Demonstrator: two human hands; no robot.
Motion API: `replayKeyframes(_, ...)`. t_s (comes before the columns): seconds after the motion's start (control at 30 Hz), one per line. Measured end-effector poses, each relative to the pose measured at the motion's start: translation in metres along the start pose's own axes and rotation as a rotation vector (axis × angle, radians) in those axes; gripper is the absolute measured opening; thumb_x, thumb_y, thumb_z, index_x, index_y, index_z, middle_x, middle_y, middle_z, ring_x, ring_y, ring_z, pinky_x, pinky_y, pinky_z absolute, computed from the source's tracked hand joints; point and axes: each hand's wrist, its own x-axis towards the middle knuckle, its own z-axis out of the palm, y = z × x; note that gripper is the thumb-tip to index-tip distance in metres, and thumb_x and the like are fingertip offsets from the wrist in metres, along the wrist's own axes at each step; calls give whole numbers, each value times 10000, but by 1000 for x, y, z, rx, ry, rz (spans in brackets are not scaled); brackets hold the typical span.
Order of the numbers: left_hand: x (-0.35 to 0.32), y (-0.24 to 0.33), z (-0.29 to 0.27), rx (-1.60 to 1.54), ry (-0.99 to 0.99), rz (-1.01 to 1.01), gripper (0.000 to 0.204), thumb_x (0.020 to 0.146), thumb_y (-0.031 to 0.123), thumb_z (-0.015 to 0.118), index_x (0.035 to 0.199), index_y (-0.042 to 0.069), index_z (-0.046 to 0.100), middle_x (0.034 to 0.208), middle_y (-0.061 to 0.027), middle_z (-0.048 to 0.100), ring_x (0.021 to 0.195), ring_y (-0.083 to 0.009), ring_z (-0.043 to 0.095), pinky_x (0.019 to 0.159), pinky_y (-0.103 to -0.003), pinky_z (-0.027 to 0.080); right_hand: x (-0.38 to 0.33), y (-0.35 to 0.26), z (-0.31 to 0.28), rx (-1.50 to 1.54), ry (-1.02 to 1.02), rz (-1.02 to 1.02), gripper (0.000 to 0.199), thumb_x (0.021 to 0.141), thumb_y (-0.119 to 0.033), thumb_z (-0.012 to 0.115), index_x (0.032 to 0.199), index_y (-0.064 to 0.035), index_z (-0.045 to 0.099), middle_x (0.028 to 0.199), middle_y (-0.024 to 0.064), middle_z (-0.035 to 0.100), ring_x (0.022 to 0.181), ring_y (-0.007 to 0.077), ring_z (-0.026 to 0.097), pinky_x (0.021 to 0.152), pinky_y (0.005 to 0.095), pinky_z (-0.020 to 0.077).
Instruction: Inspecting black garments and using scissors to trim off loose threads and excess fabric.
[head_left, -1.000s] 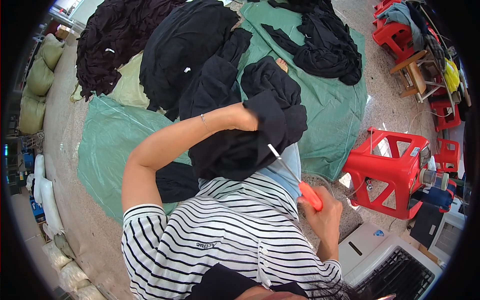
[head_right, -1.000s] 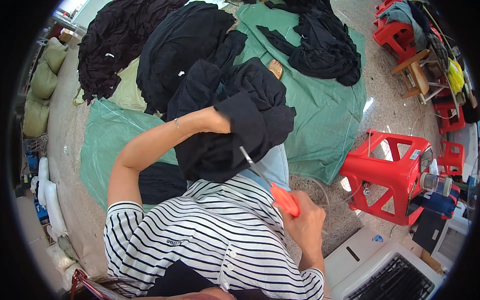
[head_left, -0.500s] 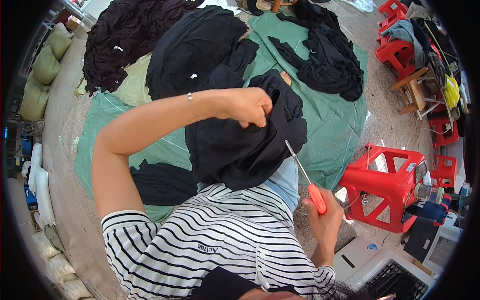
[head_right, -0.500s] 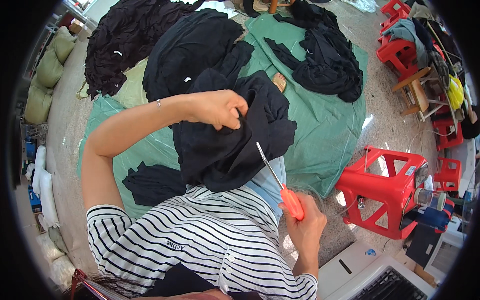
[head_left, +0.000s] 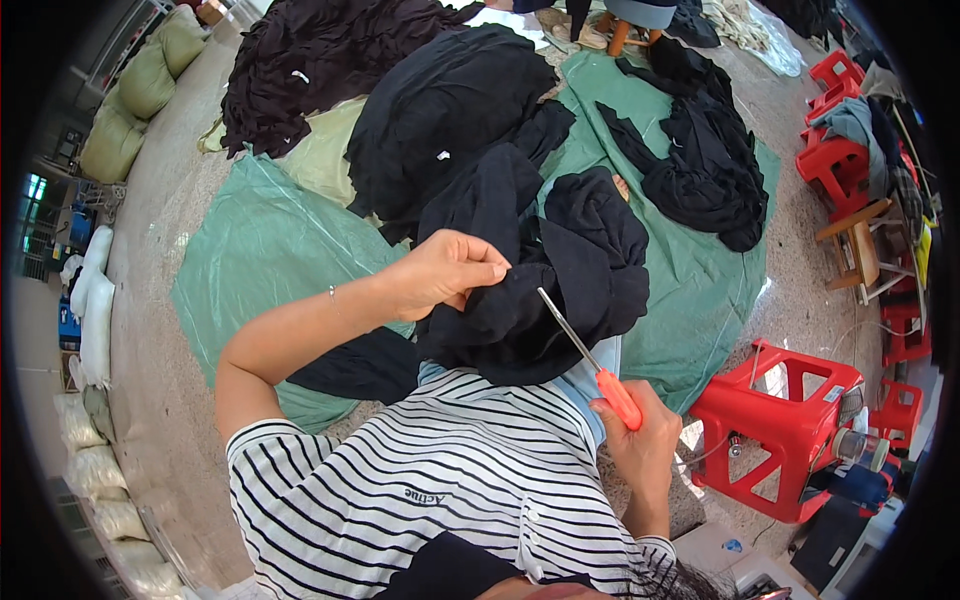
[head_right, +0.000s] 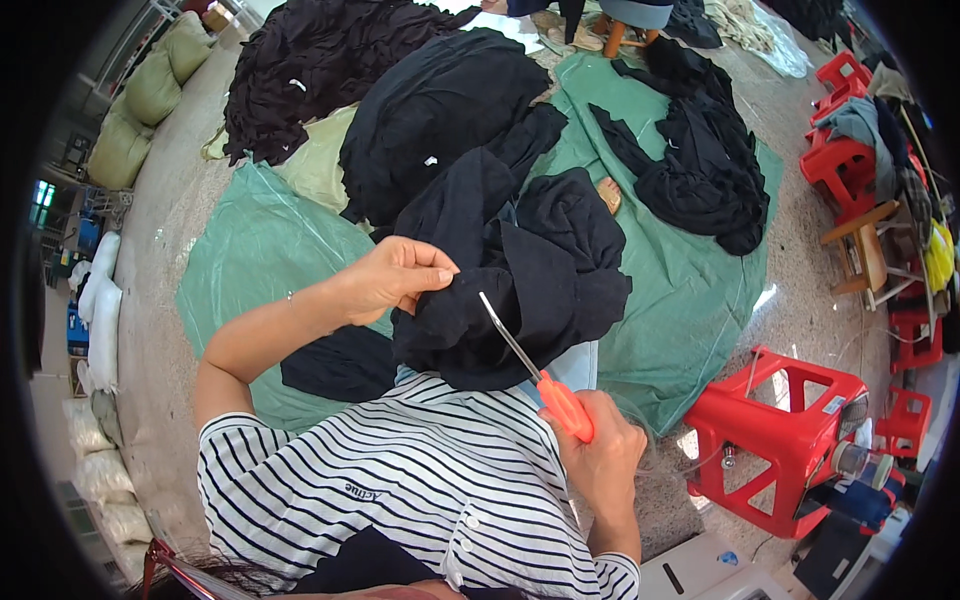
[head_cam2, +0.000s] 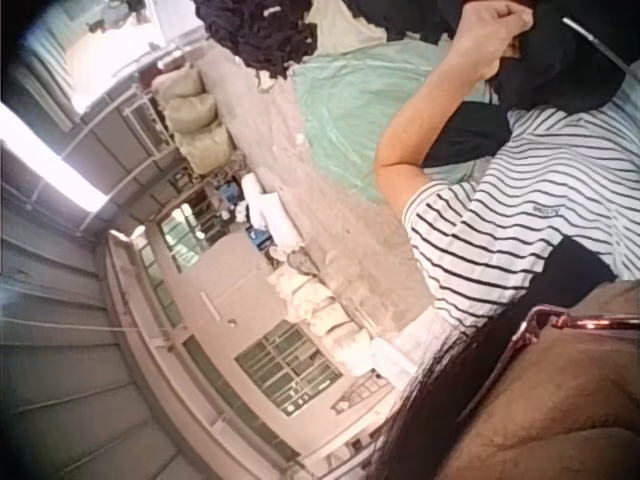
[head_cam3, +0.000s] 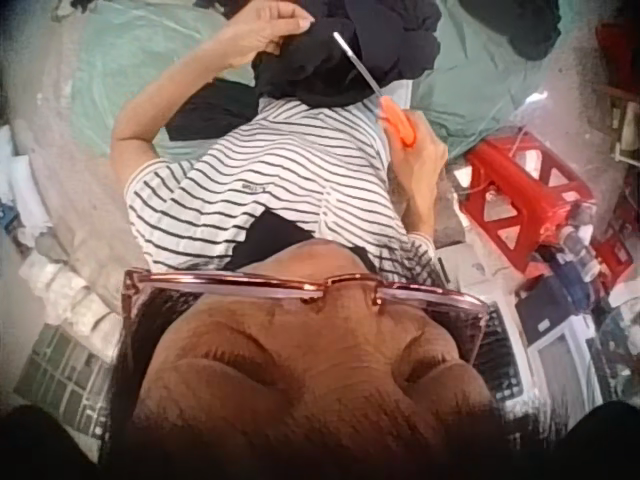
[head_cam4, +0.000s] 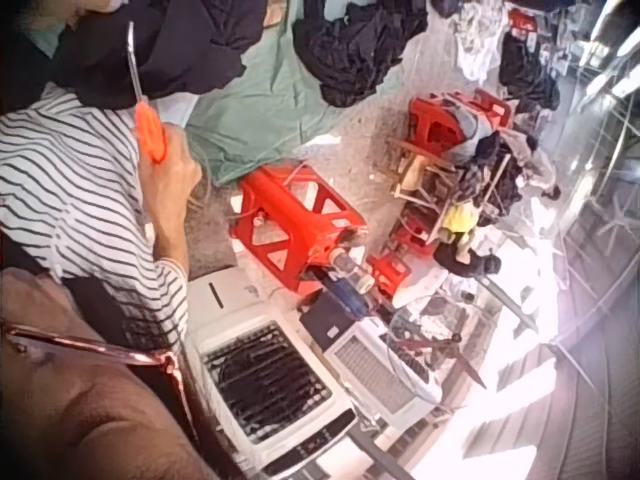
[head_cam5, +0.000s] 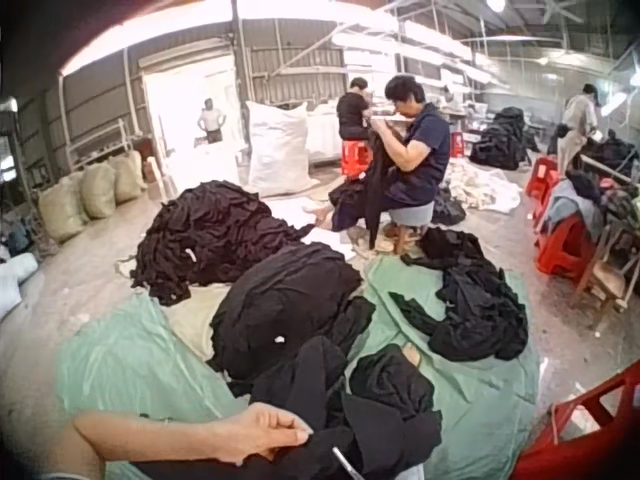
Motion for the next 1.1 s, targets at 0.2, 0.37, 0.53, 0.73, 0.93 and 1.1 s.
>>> replayKeyframes(0.2, -8, -45, -4, -227, 5, -29, 144, 930, 112, 641, 1026, 7, 664, 885, -5, 676, 761, -65, 637, 707, -221, 544, -4, -4, 0, -74, -57, -10, 289, 767, -245, 800, 832, -29, 619, 624, 149, 590, 543, 342, 591, 503, 360, 448)
replayKeyframes(0.37, -11, -72, 4, -240, 67, 79, 97, 934, 110, 639, 962, 18, 655, 809, 5, 652, 711, -59, 617, 640, -207, 530, -11, -8, 3, -49, -103, 4, 297, 768, -256, 798, 812, -31, 608, 627, 151, 590, 543, 352, 591, 489, 373, 442)
replayKeyframes(0.53, -7, -79, 6, -335, 239, 63, 128, 960, 167, 609, 911, 52, 638, 765, 46, 610, 661, -16, 548, 536, -173, 440, -7, -11, 4, -157, -219, -29, 310, 757, -285, 801, 767, -42, 608, 593, 152, 581, 523, 367, 572, 475, 396, 423)
replayKeyframes(0.73, 4, -98, -2, -233, 291, 54, 142, 948, 194, 616, 845, 99, 643, 722, 97, 514, 610, 10, 426, 497, -165, 317, -6, -4, 2, -150, -307, -35, 309, 771, -287, 788, 770, -44, 596, 658, 131, 609, 547, 354, 585, 493, 405, 440)
replayKeyframes(0.93, -2, -39, 4, 836, 159, 428, 244, 866, 262, 689, 754, 45, 671, 610, -93, 618, 563, -220, 624, 578, -347, 491, 8, 29, 2, 128, 357, 181, 229, 870, -186, 715, 939, 6, 612, 652, 100, 563, 568, 136, 497, 540, 292, 424)
replayKeyframes(1.1, 58, -4, 9, 1304, 185, 1018, 710, 710, 24, 699, 1351, 269, 520, 1480, -193, 344, 1301, -417, 386, 1025, -426, 413, 14, 49, -3, 162, 493, 213, 222, 920, -175, 663, 987, 27, 601, 729, 49, 589, 633, 100, 497, 592, 260, 433)
